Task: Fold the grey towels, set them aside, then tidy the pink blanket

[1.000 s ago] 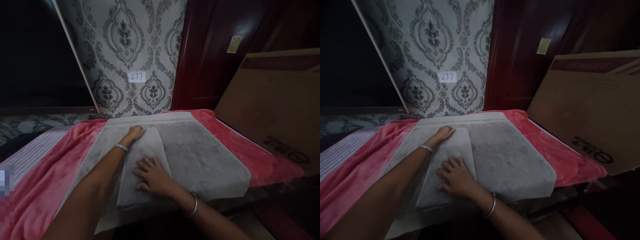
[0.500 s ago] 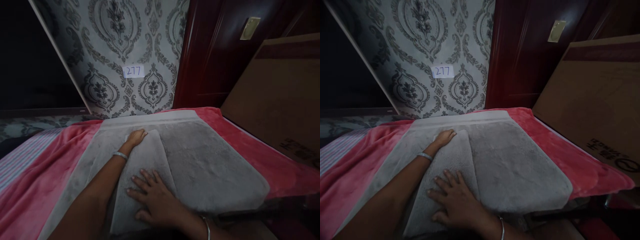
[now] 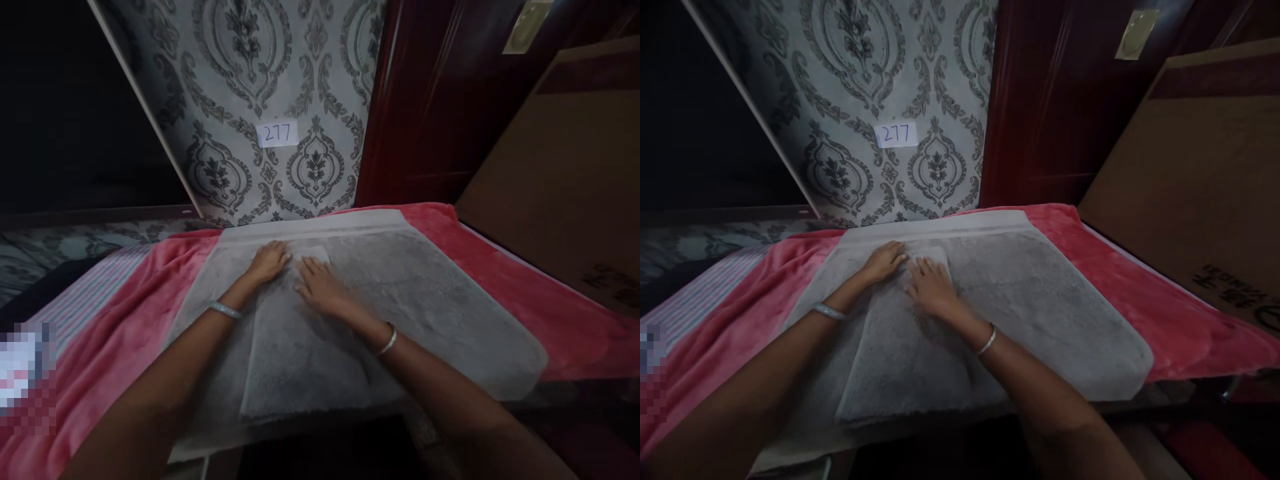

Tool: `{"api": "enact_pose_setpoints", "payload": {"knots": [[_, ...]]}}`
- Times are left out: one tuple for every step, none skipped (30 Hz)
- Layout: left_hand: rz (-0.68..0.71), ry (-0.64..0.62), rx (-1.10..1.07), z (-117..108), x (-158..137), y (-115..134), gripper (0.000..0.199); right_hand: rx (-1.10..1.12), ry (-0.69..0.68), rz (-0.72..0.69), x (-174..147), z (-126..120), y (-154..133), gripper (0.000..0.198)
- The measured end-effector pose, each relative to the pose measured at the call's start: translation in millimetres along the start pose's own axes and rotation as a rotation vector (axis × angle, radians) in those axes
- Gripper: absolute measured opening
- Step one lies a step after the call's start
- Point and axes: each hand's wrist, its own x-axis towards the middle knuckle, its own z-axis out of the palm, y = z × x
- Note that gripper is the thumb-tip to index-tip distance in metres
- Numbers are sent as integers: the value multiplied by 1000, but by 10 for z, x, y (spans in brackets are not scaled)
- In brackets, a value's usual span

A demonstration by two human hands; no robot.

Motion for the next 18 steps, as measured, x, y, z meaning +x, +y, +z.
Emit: {"api": "enact_pose_setpoints", "payload": {"knots": [[6,-12,-1,34,-79,-13,54,-19,15,22,98,32,65,63],[14,-28,-5,84,-152,-25,56,-32,22,37,168,82,133,63],[19,-44,-8,144,-215,-36,58,-39,20,53,208,143,200,62],[21,-57,-11,205,-265,-48,59,-41,14,68,223,210,264,62],[20,-66,-11,262,-301,-59,60,-41,7,83,219,275,321,61],[18,-70,-9,309,-322,-70,61,-39,5,93,205,333,369,61],[17,-72,-5,343,-332,-81,62,-35,10,96,187,382,408,62],[18,-76,0,364,-333,-90,63,-29,19,91,172,420,438,62],[20,-76,3,373,-331,-97,64,-21,28,82,164,451,464,62],[22,-79,4,375,-329,-103,64,-8,38,72,163,475,488,61],[23,-81,3,370,-330,-107,64,11,50,60,169,498,515,59],[23,-83,-2,363,-333,-110,64,33,71,53,181,520,548,58],[21,-83,-9,355,-338,-113,64,58,103,56,197,543,589,56],[20,-84,-19,344,-342,-119,65,88,145,73,215,566,638,56],[19,-85,-31,331,-339,-129,65,124,193,103,234,588,693,56],[18,-88,-46,312,-325,-145,65,164,240,142,252,606,751,57],[15,-90,-66,287,-296,-168,64,204,280,182,268,620,809,60],[5,-96,-96,255,-248,-197,61,243,307,212,282,627,861,62]]}}
